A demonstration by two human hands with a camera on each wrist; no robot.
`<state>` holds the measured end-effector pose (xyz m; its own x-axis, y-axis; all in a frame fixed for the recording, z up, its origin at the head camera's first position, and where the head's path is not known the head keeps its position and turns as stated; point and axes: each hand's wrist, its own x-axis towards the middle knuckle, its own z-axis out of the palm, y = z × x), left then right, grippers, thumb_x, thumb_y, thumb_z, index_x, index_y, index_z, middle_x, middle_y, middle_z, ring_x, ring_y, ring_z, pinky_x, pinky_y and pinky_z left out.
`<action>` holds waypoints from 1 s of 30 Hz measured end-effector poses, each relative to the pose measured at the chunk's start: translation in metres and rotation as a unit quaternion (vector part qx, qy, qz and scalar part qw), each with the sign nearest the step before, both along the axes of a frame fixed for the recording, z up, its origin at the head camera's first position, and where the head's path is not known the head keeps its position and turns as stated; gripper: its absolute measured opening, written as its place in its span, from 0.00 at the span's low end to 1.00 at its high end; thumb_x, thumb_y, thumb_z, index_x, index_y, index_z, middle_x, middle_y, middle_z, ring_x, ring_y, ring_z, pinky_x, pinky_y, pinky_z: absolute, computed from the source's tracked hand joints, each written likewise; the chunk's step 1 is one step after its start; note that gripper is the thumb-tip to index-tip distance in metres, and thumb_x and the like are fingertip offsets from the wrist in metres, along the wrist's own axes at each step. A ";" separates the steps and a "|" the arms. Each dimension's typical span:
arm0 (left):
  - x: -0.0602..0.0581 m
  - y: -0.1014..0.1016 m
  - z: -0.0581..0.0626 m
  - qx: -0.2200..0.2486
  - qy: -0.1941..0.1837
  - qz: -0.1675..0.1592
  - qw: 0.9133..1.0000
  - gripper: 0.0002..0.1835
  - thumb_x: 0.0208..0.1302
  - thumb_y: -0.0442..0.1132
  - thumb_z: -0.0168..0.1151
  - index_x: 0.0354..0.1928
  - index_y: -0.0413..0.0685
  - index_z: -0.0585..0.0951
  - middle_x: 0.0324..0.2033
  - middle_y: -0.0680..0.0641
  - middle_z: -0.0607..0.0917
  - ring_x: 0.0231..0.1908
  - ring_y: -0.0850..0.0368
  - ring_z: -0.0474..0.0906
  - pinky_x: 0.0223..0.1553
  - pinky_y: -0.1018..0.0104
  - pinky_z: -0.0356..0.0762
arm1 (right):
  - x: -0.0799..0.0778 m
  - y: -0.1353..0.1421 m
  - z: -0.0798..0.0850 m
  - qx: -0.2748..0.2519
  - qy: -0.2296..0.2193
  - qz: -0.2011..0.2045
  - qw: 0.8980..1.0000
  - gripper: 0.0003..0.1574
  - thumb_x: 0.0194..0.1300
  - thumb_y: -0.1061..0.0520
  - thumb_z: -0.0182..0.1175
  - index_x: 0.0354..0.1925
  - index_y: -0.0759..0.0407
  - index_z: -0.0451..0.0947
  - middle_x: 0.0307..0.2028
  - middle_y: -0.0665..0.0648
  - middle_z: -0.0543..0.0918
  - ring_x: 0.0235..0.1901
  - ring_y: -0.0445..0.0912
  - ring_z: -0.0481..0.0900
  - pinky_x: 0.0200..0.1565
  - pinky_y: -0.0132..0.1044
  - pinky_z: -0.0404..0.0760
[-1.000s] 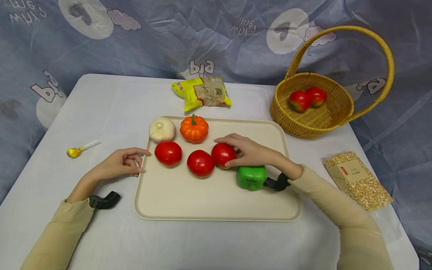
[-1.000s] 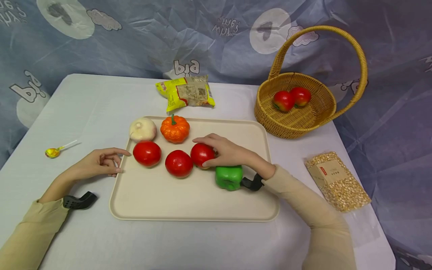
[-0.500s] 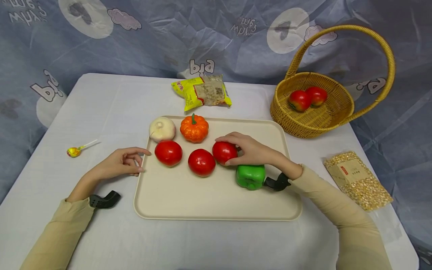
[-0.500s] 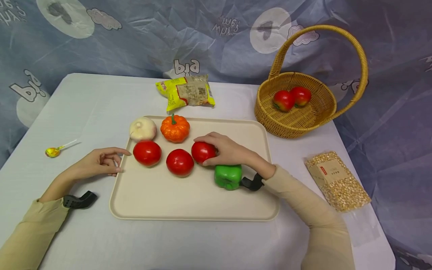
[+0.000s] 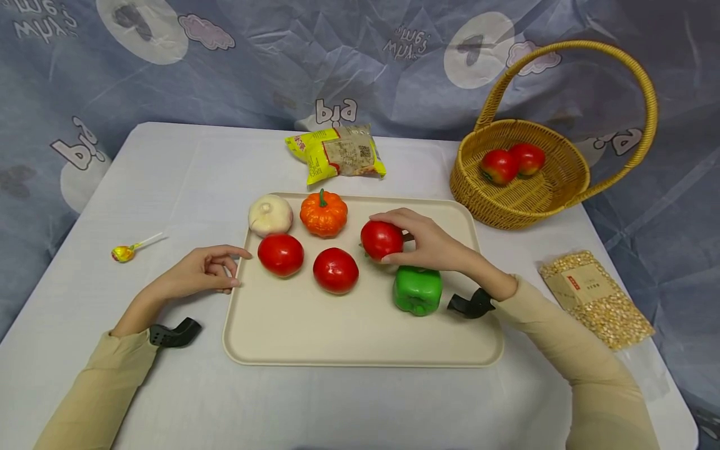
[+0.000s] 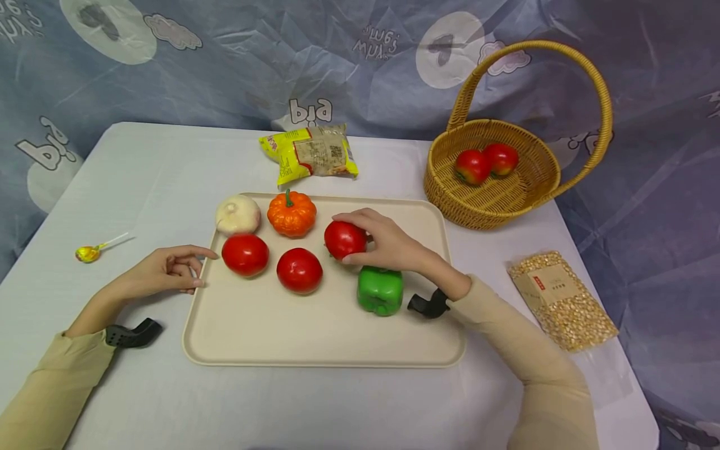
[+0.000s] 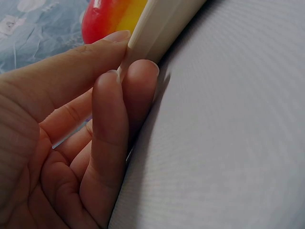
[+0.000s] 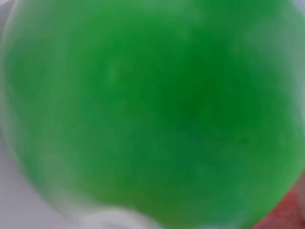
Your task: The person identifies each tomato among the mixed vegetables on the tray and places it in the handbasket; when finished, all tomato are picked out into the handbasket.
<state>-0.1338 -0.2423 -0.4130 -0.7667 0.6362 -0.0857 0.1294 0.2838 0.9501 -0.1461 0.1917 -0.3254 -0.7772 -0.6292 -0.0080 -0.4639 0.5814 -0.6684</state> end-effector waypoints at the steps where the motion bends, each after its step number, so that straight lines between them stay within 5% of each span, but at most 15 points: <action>1: 0.000 0.000 0.000 0.000 0.000 0.000 1.000 0.29 0.56 0.33 0.66 0.58 0.29 0.67 0.29 0.46 0.80 0.22 0.62 0.80 0.28 0.69 0.81 | 0.001 0.000 0.001 -0.002 0.005 -0.003 1.000 0.41 0.54 0.53 0.69 0.64 0.50 0.66 0.58 0.56 0.72 0.56 0.49 0.72 0.49 0.46 0.82; 17: 0.000 -0.001 -0.001 0.002 -0.004 -0.003 1.000 0.29 0.56 0.31 0.65 0.58 0.29 0.67 0.29 0.47 0.80 0.21 0.61 0.79 0.27 0.69 0.80 | -0.002 0.020 0.015 -0.059 0.097 -0.111 0.987 0.42 0.52 0.57 0.70 0.65 0.54 0.65 0.59 0.58 0.73 0.54 0.49 0.74 0.48 0.47 0.82; 25: -0.001 -0.001 -0.002 0.010 -0.002 -0.005 1.000 0.28 0.56 0.31 0.65 0.58 0.28 0.67 0.29 0.47 0.80 0.21 0.62 0.79 0.27 0.69 0.80 | -0.004 0.035 0.024 -0.086 0.116 -0.177 0.973 0.42 0.52 0.60 0.70 0.64 0.52 0.66 0.57 0.58 0.72 0.53 0.49 0.73 0.45 0.16 0.75; 30: -0.001 -0.001 -0.002 0.007 0.000 -0.008 1.000 0.29 0.56 0.31 0.65 0.58 0.28 0.67 0.28 0.47 0.80 0.21 0.62 0.79 0.27 0.69 0.81 | -0.008 0.046 0.028 -0.098 0.119 -0.229 0.961 0.43 0.52 0.61 0.69 0.65 0.52 0.65 0.55 0.59 0.70 0.48 0.45 0.73 0.43 0.14 0.74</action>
